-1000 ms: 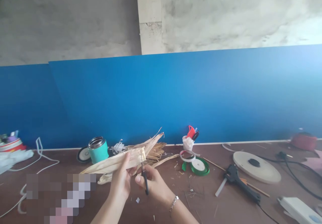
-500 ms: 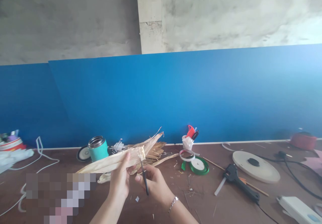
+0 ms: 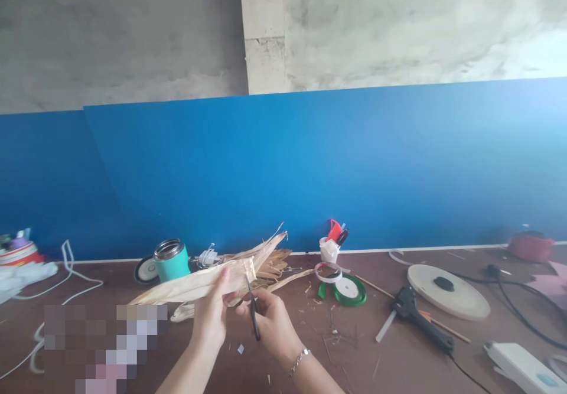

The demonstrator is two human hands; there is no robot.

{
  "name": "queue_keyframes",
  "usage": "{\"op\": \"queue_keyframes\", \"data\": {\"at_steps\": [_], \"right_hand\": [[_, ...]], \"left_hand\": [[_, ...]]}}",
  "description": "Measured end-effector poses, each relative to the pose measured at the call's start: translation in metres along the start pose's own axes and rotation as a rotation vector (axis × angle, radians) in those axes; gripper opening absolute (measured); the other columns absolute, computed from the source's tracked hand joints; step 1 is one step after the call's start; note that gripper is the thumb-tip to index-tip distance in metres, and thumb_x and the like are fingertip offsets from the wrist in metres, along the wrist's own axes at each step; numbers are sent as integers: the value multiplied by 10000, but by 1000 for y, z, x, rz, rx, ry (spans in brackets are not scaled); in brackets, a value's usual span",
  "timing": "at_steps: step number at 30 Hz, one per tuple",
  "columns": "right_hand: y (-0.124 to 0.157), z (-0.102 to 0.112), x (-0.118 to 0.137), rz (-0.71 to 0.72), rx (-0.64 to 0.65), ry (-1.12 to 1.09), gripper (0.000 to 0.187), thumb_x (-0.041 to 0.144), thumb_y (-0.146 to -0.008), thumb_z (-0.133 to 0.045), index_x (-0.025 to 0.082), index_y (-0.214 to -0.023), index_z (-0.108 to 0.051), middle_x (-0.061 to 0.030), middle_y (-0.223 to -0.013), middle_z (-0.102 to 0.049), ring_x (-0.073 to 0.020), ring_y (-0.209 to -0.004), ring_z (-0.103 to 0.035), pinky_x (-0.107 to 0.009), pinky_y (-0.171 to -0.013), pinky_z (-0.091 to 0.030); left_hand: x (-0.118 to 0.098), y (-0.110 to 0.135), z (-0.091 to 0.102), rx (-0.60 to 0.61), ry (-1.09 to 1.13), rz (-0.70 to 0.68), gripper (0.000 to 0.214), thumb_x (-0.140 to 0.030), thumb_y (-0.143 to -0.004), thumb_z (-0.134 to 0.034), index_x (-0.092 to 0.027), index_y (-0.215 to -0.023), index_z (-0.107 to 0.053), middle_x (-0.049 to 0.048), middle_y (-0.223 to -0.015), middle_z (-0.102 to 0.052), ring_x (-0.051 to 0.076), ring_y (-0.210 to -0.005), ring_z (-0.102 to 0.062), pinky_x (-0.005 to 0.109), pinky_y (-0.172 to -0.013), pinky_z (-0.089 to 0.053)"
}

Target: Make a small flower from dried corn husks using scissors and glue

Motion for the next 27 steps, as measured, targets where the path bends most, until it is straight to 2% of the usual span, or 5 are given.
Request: {"op": "queue_keyframes", "data": {"at_steps": [3, 7, 16, 23, 27], "right_hand": [[0, 5, 1, 30, -24, -19, 380, 452, -628, -762, 153, -796, -599, 64, -534, -460, -56, -431, -365, -176, -393, -286], [1, 7, -4, 22, -75, 1, 360, 462, -649, -742, 143, -737, -600, 63, -512, -431, -49, -410, -328, -181, -377, -261], [4, 7, 17, 78, -59, 13, 352, 466, -674, -720, 153, -728, -567, 62, -505, -437, -62, -410, -383, -178, -381, -310], [1, 15, 2, -40, -146, 32, 457, 568, -578, -728, 163, -685, -543, 88, -410, -384, -58, -315, -326, -187, -304, -262], [-2, 22, 5, -89, -151, -41, 465, 603, -603, -690, 179, -701, -524, 80, -386, -413, -74, -326, -361, -189, -330, -256]], "left_hand": [[7, 0, 0, 6, -49, 51, 396, -360, -617, -786, -111, -904, -673, 121, -1051, -666, 156, -643, -626, 246, -522, -504], [6, -1, -3, 33, 5, 17, 369, -326, -622, -788, -115, -903, -675, 124, -1077, -657, 131, -632, -616, 239, -553, -511], [7, 11, -10, 96, -124, 80, 415, -364, -588, -798, -85, -878, -698, 120, -814, -712, 229, -688, -668, 284, -559, -516], [2, 6, -15, 166, -27, 16, 378, -373, -570, -798, -87, -794, -692, 72, -600, -676, 208, -553, -645, 269, -481, -475], [-13, 3, -21, 238, 0, -59, 344, -348, -598, -777, -97, -813, -679, 89, -724, -711, 217, -659, -672, 248, -523, -478]]}}
Point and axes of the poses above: each hand's wrist, its own y-axis away from the middle knuckle, its own z-axis out of the back of the hand, x = y × z, the point moved 10 cm from there along -y, towards the middle knuckle
